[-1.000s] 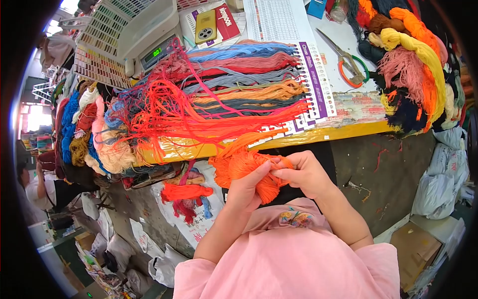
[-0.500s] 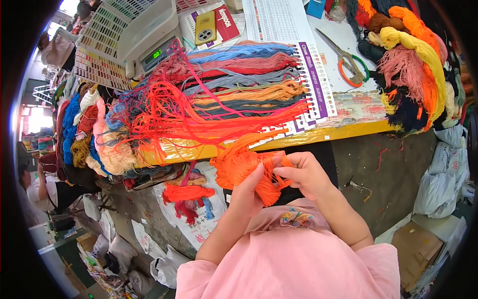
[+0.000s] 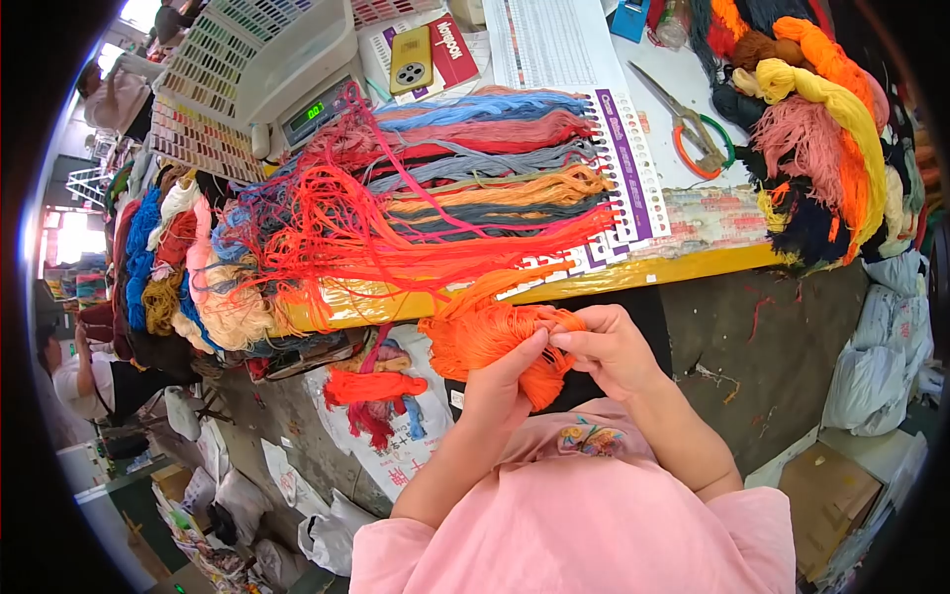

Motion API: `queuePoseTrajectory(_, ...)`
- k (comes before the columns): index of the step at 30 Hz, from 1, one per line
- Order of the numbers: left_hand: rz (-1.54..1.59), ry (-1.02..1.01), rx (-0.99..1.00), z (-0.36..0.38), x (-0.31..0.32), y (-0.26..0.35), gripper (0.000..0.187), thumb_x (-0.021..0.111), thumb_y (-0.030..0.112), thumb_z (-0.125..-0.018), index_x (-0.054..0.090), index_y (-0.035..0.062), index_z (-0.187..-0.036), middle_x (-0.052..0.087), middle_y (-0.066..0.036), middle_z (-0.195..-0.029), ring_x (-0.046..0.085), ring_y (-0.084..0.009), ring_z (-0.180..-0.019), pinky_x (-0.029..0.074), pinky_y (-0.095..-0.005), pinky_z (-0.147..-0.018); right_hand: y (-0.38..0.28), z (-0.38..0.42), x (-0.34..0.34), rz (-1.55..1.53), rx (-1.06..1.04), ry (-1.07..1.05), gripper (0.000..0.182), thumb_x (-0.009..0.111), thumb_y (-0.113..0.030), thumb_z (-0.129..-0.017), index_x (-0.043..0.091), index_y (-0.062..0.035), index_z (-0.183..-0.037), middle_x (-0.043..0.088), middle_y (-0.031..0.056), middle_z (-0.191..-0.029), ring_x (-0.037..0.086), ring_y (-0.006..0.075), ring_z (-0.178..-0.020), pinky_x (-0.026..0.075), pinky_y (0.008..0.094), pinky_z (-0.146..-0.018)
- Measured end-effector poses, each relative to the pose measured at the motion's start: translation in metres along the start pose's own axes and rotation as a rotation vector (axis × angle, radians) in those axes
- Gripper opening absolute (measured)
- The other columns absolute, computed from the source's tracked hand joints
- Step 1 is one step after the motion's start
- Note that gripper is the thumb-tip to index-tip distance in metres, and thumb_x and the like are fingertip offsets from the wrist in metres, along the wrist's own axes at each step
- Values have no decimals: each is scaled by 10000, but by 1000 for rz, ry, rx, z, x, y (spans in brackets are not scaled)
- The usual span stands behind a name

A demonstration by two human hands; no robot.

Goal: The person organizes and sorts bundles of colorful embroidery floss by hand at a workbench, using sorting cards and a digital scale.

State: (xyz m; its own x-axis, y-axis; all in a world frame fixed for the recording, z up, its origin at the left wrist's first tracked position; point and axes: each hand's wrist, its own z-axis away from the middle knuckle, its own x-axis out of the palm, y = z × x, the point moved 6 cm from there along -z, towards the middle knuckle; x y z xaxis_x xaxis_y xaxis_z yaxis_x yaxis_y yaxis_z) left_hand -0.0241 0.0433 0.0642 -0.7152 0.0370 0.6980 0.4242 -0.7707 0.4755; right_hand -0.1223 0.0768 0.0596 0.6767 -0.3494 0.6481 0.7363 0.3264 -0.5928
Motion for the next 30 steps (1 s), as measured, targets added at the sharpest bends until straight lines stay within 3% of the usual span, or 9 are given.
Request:
queuePoseTrajectory(9, -82, -167, 9, 5, 8, 9, 195, 470, 177, -834, 525, -9, -854, 539, -54, -720, 503, -120, -630, 407, -232, -568, 4, 17, 1, -332, 242, -272, 35, 543, -49, -760, 540, -14, -759, 477, 1, -601, 336, 37, -466, 248, 174, -423)
queuePoseTrajectory(12, -535, -289, -176, -7, 0, 5, 191, 477, 172, -825, 522, -13, -817, 525, -59, -629, 488, -130, -529, 401, -250, -509, -6, 25, -1, -31, 385, -266, 69, 559, -72, -754, 541, -6, -769, 485, 8, -599, 349, 27, -479, 248, 169, -425)
queuePoseTrajectory(16, -418, -125, -322, -4, -10, 35, 170, 487, 127, -789, 544, -31, -810, 527, -78, -577, 428, -110, -400, 340, -226, -384, -54, 29, 9, 1042, -9, -234, 83, 582, -51, -732, 579, 29, -755, 511, 7, -612, 414, 31, -532, 323, 181, -464)
queuePoseTrajectory(18, -268, -49, -183, -13, -50, 64, 292, 389, 168, -829, 520, -90, -874, 493, -35, -534, 386, -37, -361, 328, -196, -359, -81, 32, 12, 550, -140, -316, 81, 551, -34, -745, 591, 29, -713, 537, 77, -704, 483, 78, -589, 365, 203, -507)
queuePoseTrajectory(20, 656, -203, -107, -15, -98, 101, 222, 305, 138, -863, 462, 16, -765, 377, 18, -505, 360, -42, -378, 315, -182, -383, -115, 35, -5, -21, -253, -269, 77, 459, -19, -793, 532, 8, -787, 513, 129, -913, 502, 127, -615, 404, 245, -484)
queuePoseTrajectory(23, 805, -321, 244, 3, -258, 155, 165, 320, 112, -872, 438, 58, -770, 437, -22, -634, 430, -83, -492, 361, -203, -465, -162, 29, -56, -338, -469, -277, 94, 410, -109, -854, 429, -25, -816, 459, 64, -735, 438, 104, -544, 464, 263, -551)
queuePoseTrajectory(25, 876, 173, 416, 42, -359, 180, 144, 340, 113, -840, 418, 10, -904, 392, -104, -879, 360, -196, -768, 280, -302, -680, -197, 20, -109, -352, -505, -90, 179, 415, -110, -848, 384, -32, -691, 352, 15, -565, 315, 80, -454, 425, 324, -820)
queuePoseTrajectory(28, 899, 763, 591, 109, -440, 202, 359, 370, 114, -791, 387, -61, -1105, 325, -226, -1247, 257, -367, -1182, 159, -451, -1001, -276, 34, -183, -169, -728, 241, 206, 452, -59, -796, 378, -44, -604, 329, 13, -520, 310, 104, -431, 424, 330, -756)
queuePoseTrajectory(30, 858, 840, 660, 123, -439, 209, 321, 361, 112, -802, 412, -51, -1074, 365, -216, -1212, 305, -361, -1146, 203, -466, -975, -358, 71, -255, -54, -1024, 488, 137, 484, -36, -772, 441, -55, -644, 453, 23, -573, 432, 106, -489, 431, 216, -535)
